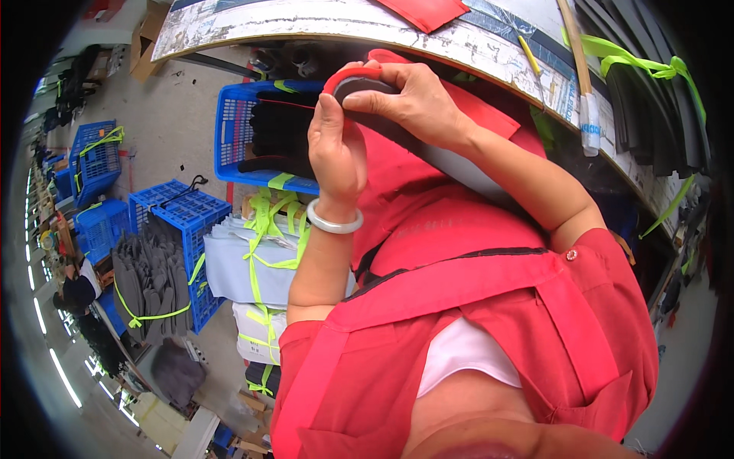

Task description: Hand-sewing foam padding onto black straps at a manufacturing workbench.

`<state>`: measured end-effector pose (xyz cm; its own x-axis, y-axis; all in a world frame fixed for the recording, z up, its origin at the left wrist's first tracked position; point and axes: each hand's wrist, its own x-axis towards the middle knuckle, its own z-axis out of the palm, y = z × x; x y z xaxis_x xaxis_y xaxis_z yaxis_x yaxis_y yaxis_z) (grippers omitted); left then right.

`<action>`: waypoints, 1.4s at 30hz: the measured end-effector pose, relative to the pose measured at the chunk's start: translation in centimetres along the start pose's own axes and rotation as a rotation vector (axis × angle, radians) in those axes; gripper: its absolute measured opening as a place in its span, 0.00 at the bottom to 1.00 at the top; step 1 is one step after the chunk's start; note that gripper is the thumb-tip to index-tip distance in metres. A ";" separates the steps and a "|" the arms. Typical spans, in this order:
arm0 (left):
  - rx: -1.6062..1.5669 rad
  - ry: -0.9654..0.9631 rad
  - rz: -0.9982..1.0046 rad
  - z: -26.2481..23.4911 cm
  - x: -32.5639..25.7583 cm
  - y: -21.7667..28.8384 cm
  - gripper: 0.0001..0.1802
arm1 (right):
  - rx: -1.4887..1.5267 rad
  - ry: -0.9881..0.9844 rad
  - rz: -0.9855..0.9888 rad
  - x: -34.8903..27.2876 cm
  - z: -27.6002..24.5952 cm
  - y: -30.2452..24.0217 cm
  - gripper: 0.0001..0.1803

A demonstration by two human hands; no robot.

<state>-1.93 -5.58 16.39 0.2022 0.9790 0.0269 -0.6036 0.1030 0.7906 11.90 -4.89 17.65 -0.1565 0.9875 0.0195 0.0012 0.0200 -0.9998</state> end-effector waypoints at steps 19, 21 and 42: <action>0.068 -0.382 -0.637 -6.8 2.8 0.7 0.17 | -0.270 -0.226 0.088 -0.6 -2.1 1.4 0.19; 0.077 -0.249 -0.579 -5.5 2.6 1.2 0.13 | -0.229 -0.234 0.128 -0.1 -2.5 1.7 0.17; 0.640 -0.107 -0.181 -4.8 2.3 1.4 0.08 | -0.141 -0.041 0.148 -0.7 -1.7 6.2 0.12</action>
<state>-6.04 -2.30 14.63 0.3519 0.9300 -0.1059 0.0167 0.1069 0.9941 13.72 -5.19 11.42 -0.1849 0.9740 -0.1306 0.1650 -0.1002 -0.9812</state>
